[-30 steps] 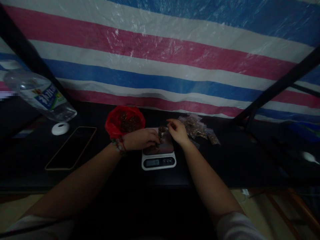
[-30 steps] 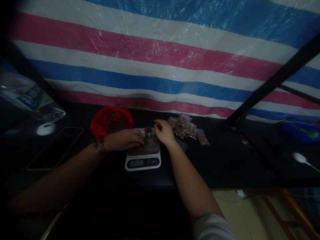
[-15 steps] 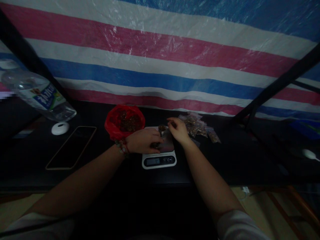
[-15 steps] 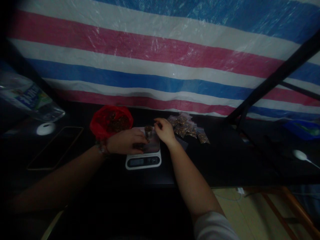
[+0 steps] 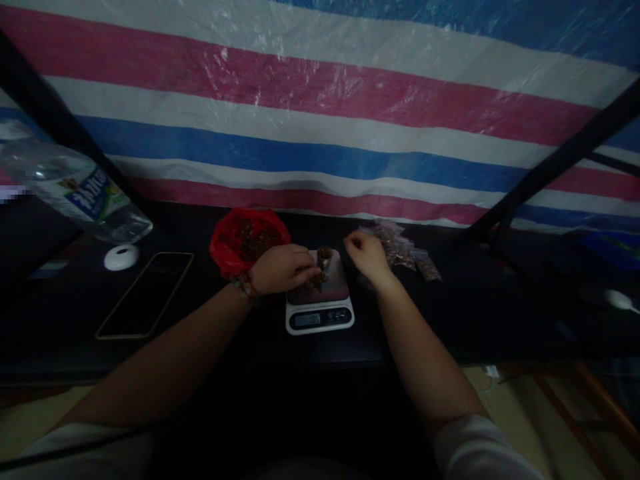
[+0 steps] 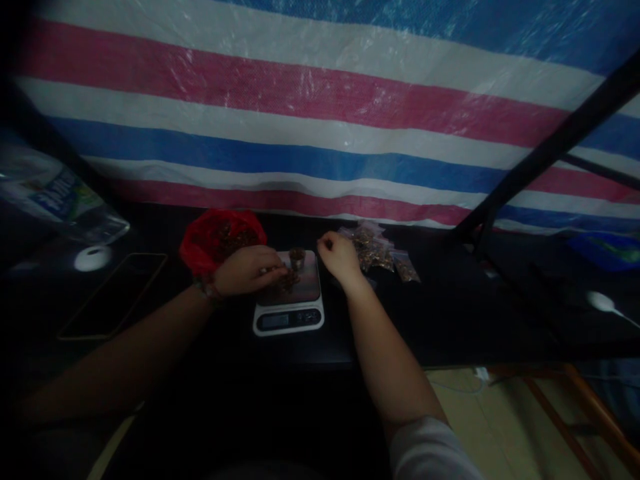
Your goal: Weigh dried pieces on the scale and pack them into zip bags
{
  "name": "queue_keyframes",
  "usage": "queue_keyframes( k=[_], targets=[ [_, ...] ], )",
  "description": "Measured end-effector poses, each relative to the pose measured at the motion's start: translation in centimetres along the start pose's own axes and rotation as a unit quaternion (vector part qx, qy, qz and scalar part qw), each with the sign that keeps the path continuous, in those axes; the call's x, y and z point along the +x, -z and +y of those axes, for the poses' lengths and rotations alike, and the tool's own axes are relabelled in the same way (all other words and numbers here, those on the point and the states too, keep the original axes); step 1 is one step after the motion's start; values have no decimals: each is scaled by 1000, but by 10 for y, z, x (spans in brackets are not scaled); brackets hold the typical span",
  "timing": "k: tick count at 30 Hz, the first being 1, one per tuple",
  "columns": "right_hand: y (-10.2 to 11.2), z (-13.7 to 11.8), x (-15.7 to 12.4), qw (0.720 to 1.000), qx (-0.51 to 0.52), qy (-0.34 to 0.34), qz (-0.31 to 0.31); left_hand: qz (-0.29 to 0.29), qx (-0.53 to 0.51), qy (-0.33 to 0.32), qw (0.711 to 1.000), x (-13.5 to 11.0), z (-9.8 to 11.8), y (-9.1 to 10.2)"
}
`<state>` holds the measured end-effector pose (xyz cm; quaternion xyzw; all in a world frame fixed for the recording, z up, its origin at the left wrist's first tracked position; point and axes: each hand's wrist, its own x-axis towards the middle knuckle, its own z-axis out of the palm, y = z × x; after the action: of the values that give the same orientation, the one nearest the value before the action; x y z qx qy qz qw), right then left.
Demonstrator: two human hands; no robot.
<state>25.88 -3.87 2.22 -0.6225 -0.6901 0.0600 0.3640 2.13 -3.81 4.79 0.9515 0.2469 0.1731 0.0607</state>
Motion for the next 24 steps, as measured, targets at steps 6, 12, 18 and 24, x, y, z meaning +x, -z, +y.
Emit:
queue_keyframes(
  k=[6,12,18,24],
  targets=[
    [44,-8,-10,988,-115,-32,-100,47,75,66,994,-7,-27,3],
    [50,-1,-69,966,-211,-6,-148,37,91,90,991,-9,-36,6],
    [29,9,-111,938,-310,32,-153,49,83,90,991,-8,-34,2],
    [54,3,-100,920,-343,55,-179,95,82,73,989,-9,-33,3]
  ],
)
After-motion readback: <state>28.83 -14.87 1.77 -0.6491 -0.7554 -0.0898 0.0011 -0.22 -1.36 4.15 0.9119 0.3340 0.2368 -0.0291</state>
